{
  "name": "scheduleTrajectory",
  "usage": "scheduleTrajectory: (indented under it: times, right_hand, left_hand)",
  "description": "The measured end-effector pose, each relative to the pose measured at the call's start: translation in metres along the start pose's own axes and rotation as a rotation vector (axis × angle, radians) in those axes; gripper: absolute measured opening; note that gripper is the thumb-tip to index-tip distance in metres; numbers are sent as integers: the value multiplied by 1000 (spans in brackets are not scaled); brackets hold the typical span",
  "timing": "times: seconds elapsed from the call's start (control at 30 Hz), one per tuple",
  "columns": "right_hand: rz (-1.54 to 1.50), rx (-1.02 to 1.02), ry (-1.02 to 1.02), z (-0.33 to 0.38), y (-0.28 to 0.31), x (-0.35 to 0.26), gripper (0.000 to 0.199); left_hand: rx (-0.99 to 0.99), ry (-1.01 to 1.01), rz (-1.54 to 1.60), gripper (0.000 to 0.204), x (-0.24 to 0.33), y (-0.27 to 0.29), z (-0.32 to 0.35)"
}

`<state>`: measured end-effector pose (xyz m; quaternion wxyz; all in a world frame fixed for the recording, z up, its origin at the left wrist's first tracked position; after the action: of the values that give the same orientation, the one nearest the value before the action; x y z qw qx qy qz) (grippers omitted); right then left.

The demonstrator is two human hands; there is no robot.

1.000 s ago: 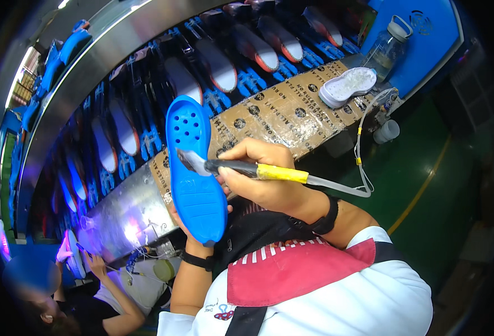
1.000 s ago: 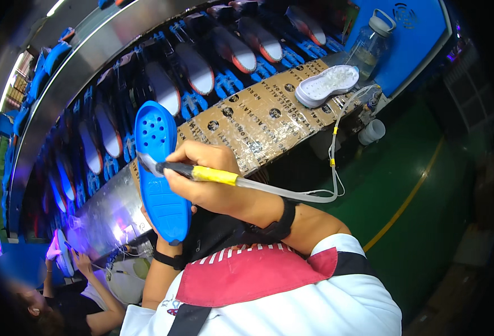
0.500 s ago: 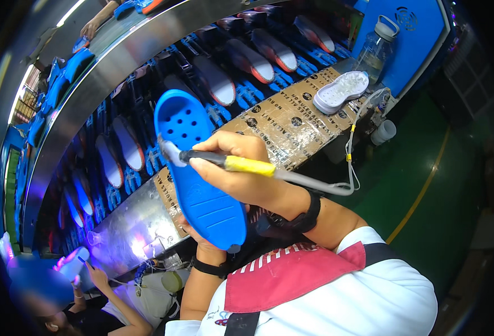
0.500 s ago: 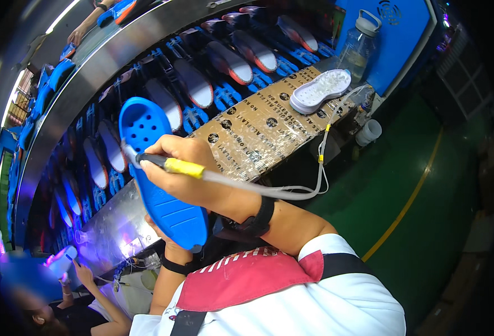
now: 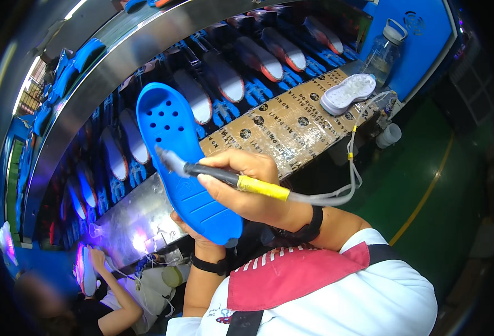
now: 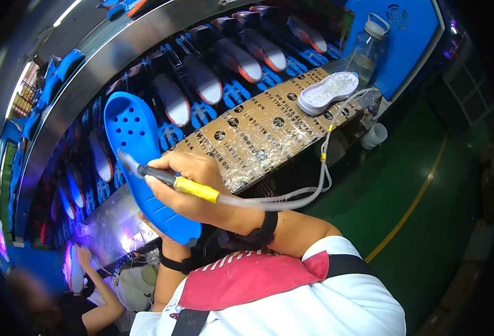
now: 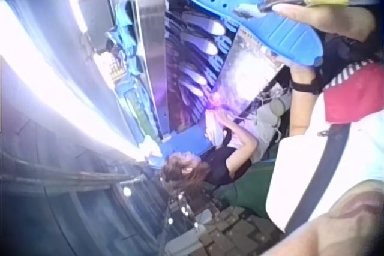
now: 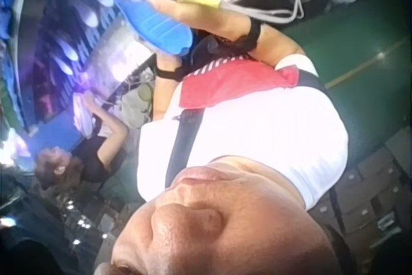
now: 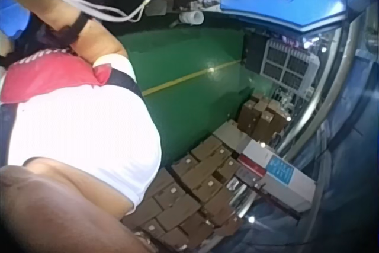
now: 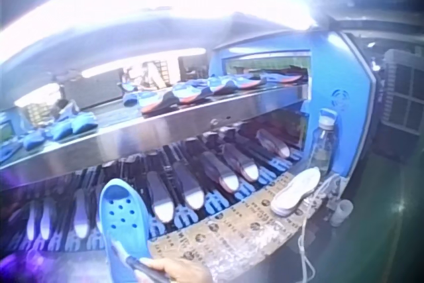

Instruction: Applying adhesive to the edges and surfaces of blue shoe soles using a brush tool on an assembly line.

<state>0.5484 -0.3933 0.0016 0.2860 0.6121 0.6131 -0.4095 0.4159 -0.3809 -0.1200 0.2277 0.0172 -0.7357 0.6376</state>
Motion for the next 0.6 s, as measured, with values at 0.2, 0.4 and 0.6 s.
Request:
scheduleTrajectory:
  times: [0.2, 0.4, 0.6]
  right_hand:
    - [325, -15, 338, 16, -23, -11, 17]
    - [183, 21, 251, 15, -12, -18, 22]
    - [438, -141, 340, 36, -44, -12, 25]
  left_hand:
    - [42, -39, -118, 101, -3, 9, -2]
    - [25, -56, -184, 97, 9, 4, -1]
    - [250, -4, -170, 91, 3, 13, -10]
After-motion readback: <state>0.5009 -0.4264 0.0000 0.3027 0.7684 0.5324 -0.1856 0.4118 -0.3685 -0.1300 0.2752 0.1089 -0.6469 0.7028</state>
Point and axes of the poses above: each hand's wrist, its own z-axis away from the middle knuckle, its own y-axis out of the back of the hand, x = y × z, the point moved 9 cm from there along -z, towards the middle knuckle
